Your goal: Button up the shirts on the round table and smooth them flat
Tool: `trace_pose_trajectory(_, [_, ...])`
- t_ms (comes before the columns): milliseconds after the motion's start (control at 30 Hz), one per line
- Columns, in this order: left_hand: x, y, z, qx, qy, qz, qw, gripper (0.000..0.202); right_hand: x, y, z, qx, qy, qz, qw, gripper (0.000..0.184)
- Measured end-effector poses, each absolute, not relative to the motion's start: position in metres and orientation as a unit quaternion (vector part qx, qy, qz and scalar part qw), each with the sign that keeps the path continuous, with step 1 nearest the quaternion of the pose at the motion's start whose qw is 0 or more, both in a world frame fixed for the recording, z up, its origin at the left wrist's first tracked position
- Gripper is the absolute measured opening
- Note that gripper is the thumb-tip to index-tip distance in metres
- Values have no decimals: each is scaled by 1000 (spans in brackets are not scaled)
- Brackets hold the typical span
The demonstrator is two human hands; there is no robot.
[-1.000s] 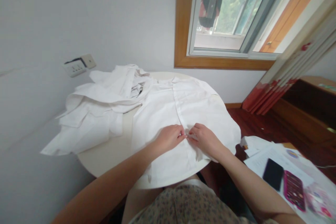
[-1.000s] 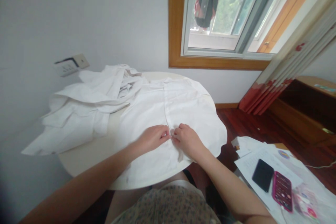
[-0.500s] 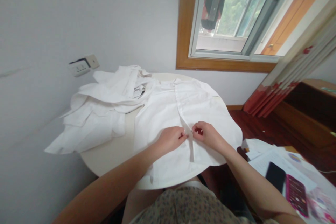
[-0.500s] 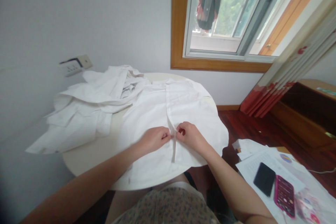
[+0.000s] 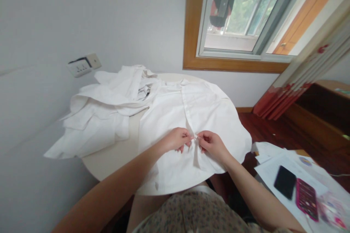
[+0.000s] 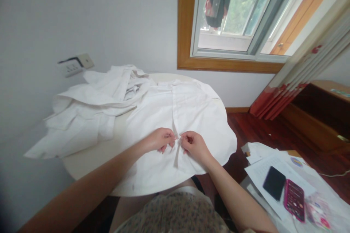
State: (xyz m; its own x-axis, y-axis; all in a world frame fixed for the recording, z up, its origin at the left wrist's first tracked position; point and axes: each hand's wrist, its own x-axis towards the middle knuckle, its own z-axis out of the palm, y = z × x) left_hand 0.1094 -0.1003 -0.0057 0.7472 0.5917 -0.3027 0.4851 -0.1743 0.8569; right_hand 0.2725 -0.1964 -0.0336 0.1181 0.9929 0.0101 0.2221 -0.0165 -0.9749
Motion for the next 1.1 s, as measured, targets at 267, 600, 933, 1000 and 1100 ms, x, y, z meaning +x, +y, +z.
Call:
trace_pose_trajectory(267, [108,-100,0,725,354,29,590,34,269,-198,-32,-606,-530,374,461,21])
trace_pose_trajectory(600, [109,-104,7,707,352,30,613,35,265,-199,-27,-612,-549,353,447,25])
trace_pose_trajectory(933, [108,-102,3,707,354,11,612,34,275,-199,-24,-555,-542,461,431,26])
trace_pose_trajectory(1000, [108,-101,1,709,350,4,612,35,276,-199,-22,-541,-523,492,438,27])
trace_pose_trajectory(1100, [107,-99,0,707,343,4,619,32,277,-197,-25,-529,-499,527,441,32])
